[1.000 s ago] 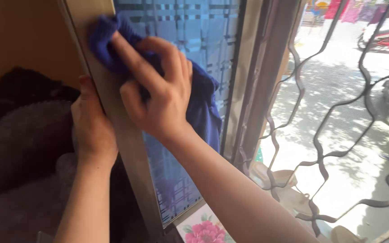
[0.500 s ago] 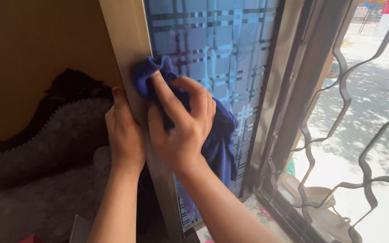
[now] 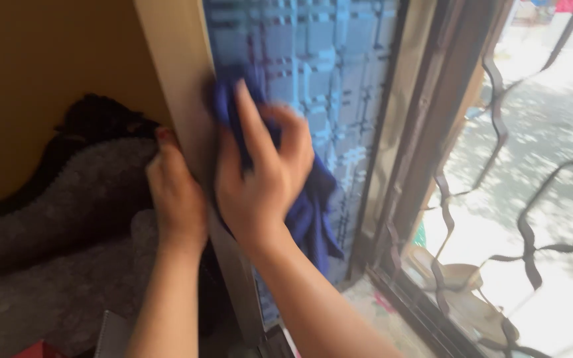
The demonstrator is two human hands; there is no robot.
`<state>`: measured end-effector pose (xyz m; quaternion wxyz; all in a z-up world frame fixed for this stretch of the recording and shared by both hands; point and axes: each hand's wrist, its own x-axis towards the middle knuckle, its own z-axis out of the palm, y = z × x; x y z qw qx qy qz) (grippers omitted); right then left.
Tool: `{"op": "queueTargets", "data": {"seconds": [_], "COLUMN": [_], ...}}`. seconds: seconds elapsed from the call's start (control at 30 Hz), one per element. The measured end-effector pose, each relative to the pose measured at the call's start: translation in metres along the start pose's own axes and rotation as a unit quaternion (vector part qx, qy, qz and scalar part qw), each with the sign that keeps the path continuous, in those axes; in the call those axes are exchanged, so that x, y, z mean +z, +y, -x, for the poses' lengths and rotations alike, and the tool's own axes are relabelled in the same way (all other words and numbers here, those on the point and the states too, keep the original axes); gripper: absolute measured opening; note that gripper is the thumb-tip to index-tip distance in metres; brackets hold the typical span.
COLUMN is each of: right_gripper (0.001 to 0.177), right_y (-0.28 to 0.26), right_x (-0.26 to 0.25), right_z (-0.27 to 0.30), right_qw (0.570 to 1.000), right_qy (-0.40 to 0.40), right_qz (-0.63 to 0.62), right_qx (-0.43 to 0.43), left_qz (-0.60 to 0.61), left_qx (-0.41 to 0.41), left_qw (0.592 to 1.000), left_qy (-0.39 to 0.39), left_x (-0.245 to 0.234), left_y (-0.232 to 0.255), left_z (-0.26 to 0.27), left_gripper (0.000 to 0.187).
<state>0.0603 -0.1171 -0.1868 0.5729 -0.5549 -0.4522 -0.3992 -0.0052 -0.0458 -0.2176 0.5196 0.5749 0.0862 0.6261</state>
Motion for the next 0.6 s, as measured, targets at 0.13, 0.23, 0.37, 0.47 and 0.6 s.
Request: {"op": "queueTargets", "data": {"seconds": [0.13,0.23,0.37,0.47,0.6], "right_gripper": [0.039,0.038,0.047,0.044,0.04], "right_y": [-0.013,-0.012,0.008,0.005,-0.011], "right_x": [0.005,-0.005,-0.017,-0.016,-0.011], "right_z": [-0.013,0.013,0.05,0.05,0.045], "right_qw": [0.999,0.999,0.998,0.998,0.995], "right_qy": [-0.011,-0.02,-0.047,-0.044,-0.049], "right_qz": [-0.013,-0.011,0.043,0.05,0.014], "right_qx": [0.045,0.031,-0.004,0.006,0.08], "left_qz": [0.05,0.031,-0.001,-0.013,-0.027], "left_qx": [-0.022,-0.006,0.051,0.067,0.079], "left_qw": [0.999,0.999,0.998,0.997,0.996], "left_qy": [0.003,0.009,0.023,0.019,0.004], "left_x": [0.005,-0.004,-0.009,-0.006,-0.004], "left_y": [0.008,-0.007,-0.027,-0.018,-0.01], "left_z": [0.004,0.007,0.01,0.014,0.017], "left_gripper": [0.063,0.064,0.069,0.07,0.07]}}
